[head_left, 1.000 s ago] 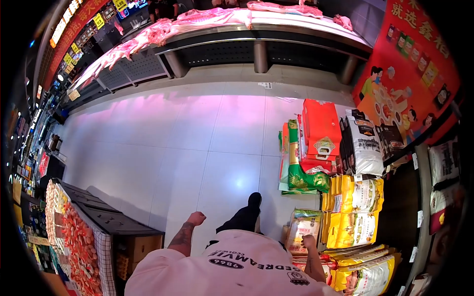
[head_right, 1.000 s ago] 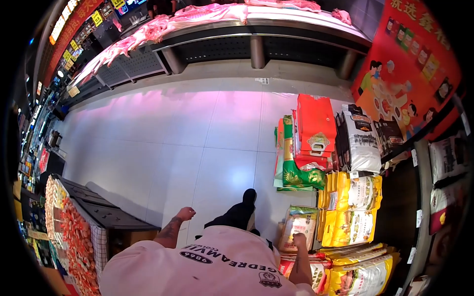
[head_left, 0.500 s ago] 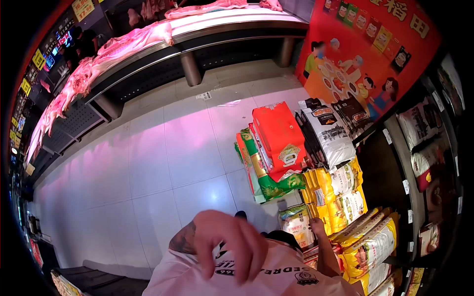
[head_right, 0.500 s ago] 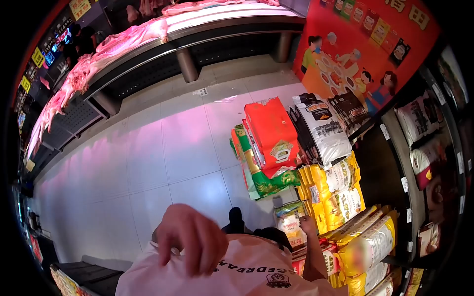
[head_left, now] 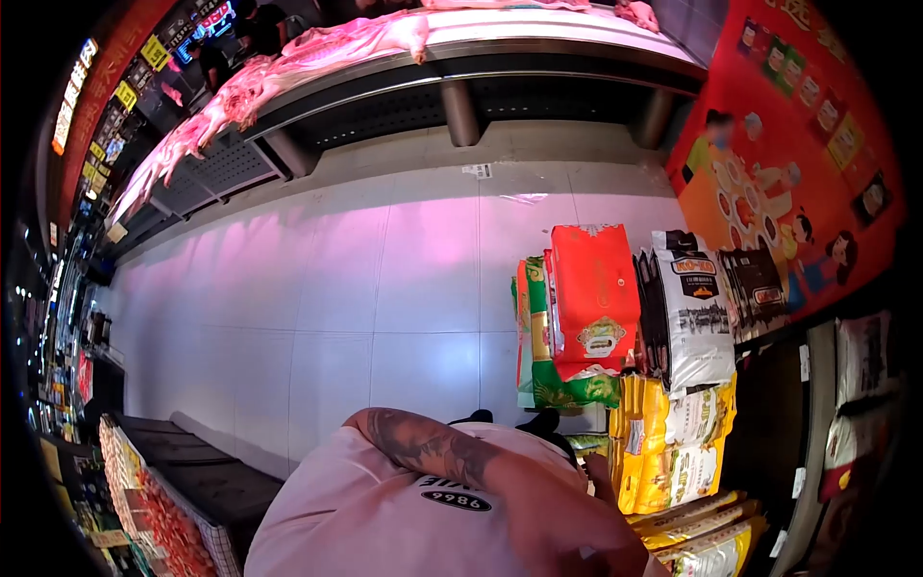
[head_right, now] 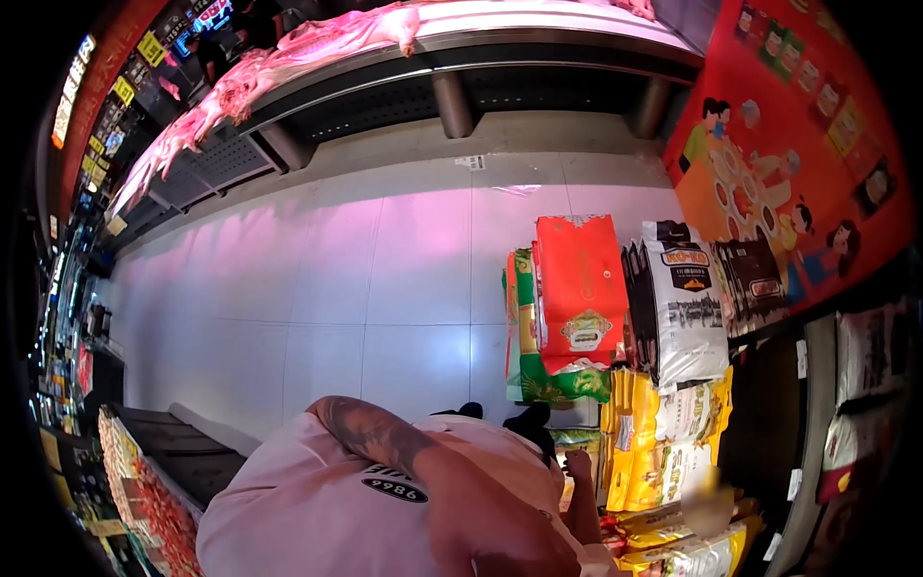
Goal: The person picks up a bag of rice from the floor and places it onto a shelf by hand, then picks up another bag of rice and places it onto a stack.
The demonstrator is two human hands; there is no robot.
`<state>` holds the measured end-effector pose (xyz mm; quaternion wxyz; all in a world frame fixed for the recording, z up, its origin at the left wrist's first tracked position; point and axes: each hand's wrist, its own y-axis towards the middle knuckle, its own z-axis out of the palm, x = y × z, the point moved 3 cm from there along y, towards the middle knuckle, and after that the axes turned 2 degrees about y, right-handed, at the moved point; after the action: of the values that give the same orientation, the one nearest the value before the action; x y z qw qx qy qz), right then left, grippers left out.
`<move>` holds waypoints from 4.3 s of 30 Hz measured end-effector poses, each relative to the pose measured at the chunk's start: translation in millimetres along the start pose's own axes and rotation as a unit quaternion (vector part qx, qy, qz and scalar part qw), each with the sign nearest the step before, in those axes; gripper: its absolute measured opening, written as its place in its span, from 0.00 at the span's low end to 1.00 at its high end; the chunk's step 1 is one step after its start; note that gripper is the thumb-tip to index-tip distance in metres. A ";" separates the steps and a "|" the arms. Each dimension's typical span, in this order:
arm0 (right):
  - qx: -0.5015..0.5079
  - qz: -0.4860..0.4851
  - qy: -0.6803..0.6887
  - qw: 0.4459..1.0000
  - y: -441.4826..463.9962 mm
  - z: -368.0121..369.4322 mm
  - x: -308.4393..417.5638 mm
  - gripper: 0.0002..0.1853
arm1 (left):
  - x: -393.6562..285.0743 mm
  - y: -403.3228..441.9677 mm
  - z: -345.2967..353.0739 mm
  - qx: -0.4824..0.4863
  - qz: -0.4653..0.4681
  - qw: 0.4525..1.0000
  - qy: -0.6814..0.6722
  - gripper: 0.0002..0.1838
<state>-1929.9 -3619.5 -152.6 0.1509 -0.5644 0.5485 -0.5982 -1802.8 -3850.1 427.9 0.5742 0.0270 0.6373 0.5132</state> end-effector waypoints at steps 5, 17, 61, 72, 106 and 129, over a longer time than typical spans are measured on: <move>0.027 0.040 0.023 0.999 50.7 -69.2 9.9 0.10 | 27.5 32.1 -37.9 -0.021 -0.018 0.999 0.037 0.22; -0.071 -0.050 0.197 0.977 108.7 -167.0 86.2 0.11 | 112.6 17.2 -129.4 -0.113 -0.212 0.969 0.054 0.19; -0.506 -0.062 -0.002 0.861 217.1 -60.7 237.4 0.16 | 238.4 -405.4 -516.5 -0.408 -0.608 0.520 0.440 0.37; -0.201 -0.078 0.443 0.870 218.3 -126.7 228.6 0.08 | 258.0 -415.5 -560.0 -0.609 -0.524 0.588 0.094 0.41; -0.291 -0.183 0.174 0.923 -74.2 -96.5 275.5 0.23 | 255.2 -364.6 -343.0 -0.591 -0.370 0.690 -0.193 0.34; -0.413 -0.148 0.246 0.864 -176.5 75.3 270.2 0.16 | 231.3 -470.9 -356.4 -0.553 -0.461 0.647 -0.251 0.35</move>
<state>-1874.9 -3809.8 113.1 -0.3258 -0.4840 0.6750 -0.4516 -1890.6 -4150.0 -124.1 0.7833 -0.4648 -0.0029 0.4129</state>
